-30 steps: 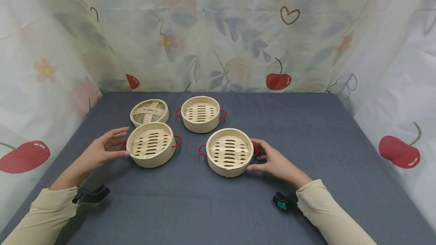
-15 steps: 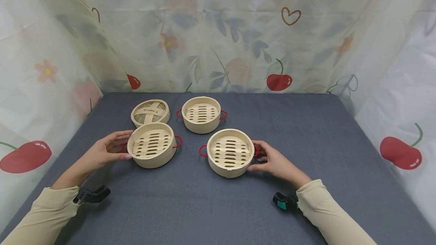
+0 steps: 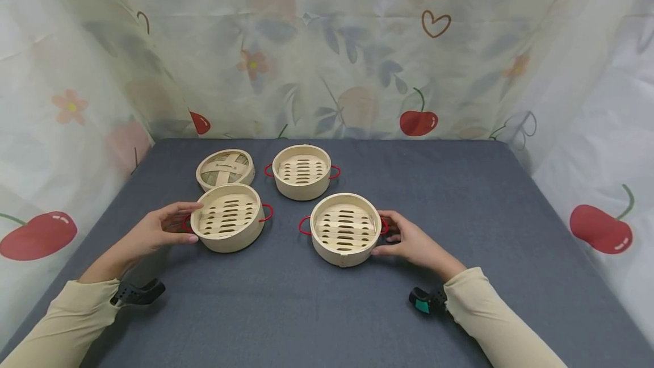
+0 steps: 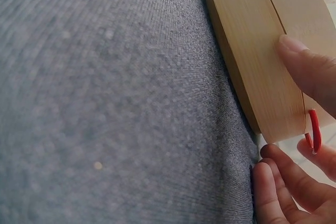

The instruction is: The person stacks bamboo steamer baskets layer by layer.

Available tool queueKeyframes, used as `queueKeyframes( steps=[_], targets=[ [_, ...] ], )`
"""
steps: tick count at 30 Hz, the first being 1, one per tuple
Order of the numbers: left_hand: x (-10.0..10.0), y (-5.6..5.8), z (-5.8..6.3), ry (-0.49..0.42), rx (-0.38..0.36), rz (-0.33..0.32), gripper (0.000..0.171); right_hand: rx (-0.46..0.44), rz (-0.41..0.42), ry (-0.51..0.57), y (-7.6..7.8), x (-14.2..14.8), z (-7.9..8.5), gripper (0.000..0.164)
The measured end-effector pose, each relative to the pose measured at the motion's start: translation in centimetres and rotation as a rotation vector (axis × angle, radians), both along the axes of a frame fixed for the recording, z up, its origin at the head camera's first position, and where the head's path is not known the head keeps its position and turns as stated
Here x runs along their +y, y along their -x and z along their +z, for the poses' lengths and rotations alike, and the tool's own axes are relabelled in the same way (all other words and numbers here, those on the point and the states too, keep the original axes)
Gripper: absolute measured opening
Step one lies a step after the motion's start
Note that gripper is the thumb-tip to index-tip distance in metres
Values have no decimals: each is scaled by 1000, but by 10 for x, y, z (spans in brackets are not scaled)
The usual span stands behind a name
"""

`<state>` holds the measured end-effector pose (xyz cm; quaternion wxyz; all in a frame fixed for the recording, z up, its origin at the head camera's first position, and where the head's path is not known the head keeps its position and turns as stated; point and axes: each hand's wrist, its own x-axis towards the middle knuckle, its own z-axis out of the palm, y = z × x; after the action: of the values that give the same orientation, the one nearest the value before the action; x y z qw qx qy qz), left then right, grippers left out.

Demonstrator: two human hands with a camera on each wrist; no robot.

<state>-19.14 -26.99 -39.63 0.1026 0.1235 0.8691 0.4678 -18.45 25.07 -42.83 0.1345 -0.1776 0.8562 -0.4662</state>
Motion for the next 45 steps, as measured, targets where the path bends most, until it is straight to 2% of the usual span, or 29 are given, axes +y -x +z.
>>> queueKeyframes(
  steps=[11,18,27,45],
  targets=[
    [-1,4,-6,-10,-20,-10,65,-21,11,-7,3,-1,2,85],
    [-2,6,-8,-5,-57,0,61,-19,9,-6,3,-1,2,84],
    [-1,4,-4,-33,-40,-19,47,-13,4,6,3,0,1,83],
    [-4,7,-10,-82,-23,-27,42,-24,7,30,2,0,0,82]
  ],
)
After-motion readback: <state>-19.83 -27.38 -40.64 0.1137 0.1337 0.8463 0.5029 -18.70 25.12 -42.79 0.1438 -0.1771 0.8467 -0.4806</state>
